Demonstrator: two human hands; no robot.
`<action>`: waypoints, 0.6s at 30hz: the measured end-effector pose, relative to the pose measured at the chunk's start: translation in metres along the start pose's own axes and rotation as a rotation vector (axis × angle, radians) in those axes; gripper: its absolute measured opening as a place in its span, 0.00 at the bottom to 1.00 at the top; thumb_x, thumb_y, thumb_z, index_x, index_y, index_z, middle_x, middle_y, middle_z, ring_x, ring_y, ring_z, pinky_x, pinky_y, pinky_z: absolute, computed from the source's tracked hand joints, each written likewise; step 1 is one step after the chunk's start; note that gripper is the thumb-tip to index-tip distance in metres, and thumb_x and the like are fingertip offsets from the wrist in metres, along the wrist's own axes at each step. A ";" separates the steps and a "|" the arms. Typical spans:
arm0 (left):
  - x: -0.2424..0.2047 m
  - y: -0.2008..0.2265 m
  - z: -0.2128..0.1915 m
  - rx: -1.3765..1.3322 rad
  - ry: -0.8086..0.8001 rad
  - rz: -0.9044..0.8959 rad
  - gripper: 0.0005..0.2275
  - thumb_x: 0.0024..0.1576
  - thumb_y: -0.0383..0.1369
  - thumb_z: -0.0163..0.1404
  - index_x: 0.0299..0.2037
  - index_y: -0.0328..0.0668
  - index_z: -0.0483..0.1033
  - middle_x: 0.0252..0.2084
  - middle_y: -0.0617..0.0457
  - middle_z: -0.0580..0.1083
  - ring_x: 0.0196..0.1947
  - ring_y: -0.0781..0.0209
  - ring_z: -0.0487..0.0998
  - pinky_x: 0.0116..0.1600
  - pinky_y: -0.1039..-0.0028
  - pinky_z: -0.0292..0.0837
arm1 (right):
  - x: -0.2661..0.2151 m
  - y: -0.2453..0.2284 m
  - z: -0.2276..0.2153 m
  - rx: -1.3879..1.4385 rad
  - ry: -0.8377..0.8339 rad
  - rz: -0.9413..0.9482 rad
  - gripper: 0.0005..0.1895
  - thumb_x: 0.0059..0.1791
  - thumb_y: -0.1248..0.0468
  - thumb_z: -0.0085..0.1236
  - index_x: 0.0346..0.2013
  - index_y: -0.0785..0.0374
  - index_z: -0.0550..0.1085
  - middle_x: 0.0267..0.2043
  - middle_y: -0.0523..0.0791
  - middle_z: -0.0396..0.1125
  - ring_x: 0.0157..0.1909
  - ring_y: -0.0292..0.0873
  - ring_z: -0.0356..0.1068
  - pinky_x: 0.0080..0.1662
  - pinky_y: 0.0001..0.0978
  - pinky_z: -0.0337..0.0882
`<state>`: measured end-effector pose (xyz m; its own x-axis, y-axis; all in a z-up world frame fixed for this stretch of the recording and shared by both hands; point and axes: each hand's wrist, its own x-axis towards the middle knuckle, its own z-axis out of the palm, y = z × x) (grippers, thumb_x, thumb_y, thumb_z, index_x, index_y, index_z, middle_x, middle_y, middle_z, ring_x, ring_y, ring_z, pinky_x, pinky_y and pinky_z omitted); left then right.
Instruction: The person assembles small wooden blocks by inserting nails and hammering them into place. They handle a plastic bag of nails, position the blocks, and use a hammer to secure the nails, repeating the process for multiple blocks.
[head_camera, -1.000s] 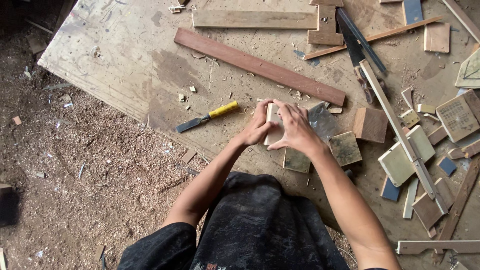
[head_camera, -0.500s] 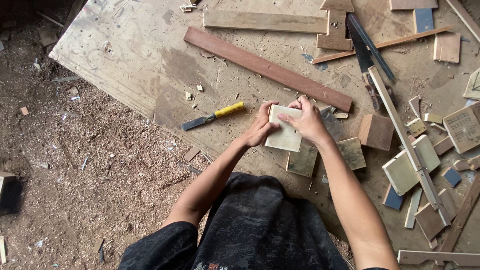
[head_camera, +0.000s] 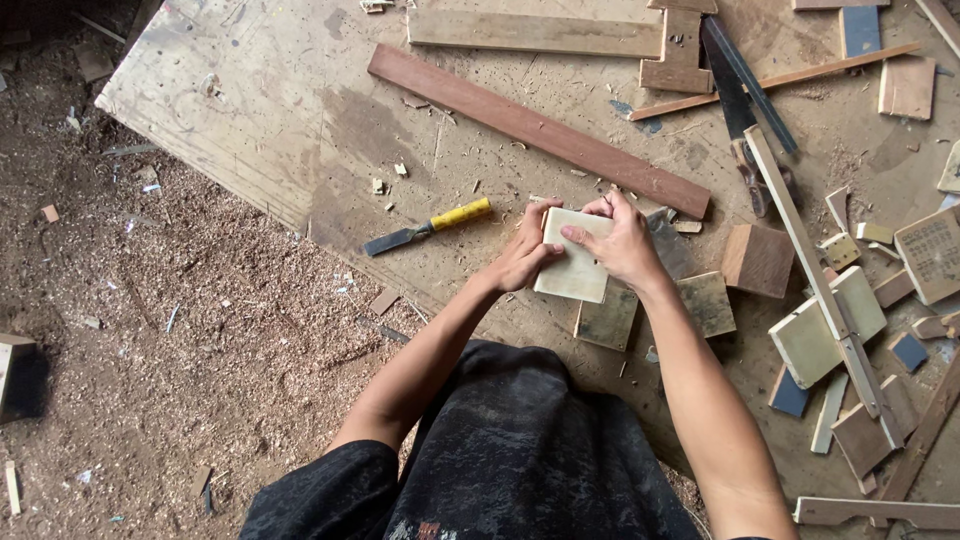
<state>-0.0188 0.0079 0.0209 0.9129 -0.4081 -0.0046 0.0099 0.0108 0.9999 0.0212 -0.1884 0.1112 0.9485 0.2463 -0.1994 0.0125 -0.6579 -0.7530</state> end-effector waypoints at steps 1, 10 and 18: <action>0.000 0.000 0.000 0.000 0.003 -0.009 0.34 0.60 0.47 0.45 0.71 0.36 0.46 0.68 0.35 0.56 0.71 0.41 0.59 0.74 0.55 0.53 | -0.001 0.000 -0.001 0.005 0.004 -0.017 0.26 0.43 0.50 0.74 0.40 0.65 0.71 0.39 0.47 0.74 0.42 0.40 0.74 0.47 0.36 0.74; 0.002 0.000 0.002 0.046 0.009 0.025 0.35 0.59 0.47 0.46 0.72 0.35 0.48 0.65 0.35 0.56 0.71 0.41 0.58 0.75 0.55 0.52 | -0.005 0.003 -0.002 0.168 0.005 -0.010 0.25 0.44 0.54 0.74 0.42 0.66 0.70 0.39 0.46 0.73 0.43 0.40 0.73 0.49 0.33 0.74; 0.006 -0.002 0.004 0.044 0.007 0.020 0.35 0.58 0.47 0.46 0.70 0.34 0.49 0.63 0.35 0.57 0.69 0.42 0.60 0.73 0.53 0.54 | -0.003 0.004 -0.005 0.144 -0.027 0.017 0.26 0.43 0.52 0.73 0.42 0.66 0.70 0.40 0.47 0.73 0.44 0.40 0.74 0.50 0.34 0.76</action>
<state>-0.0152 0.0015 0.0188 0.9155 -0.4021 0.0155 -0.0263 -0.0215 0.9994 0.0199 -0.1950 0.1121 0.9393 0.2566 -0.2279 -0.0504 -0.5540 -0.8310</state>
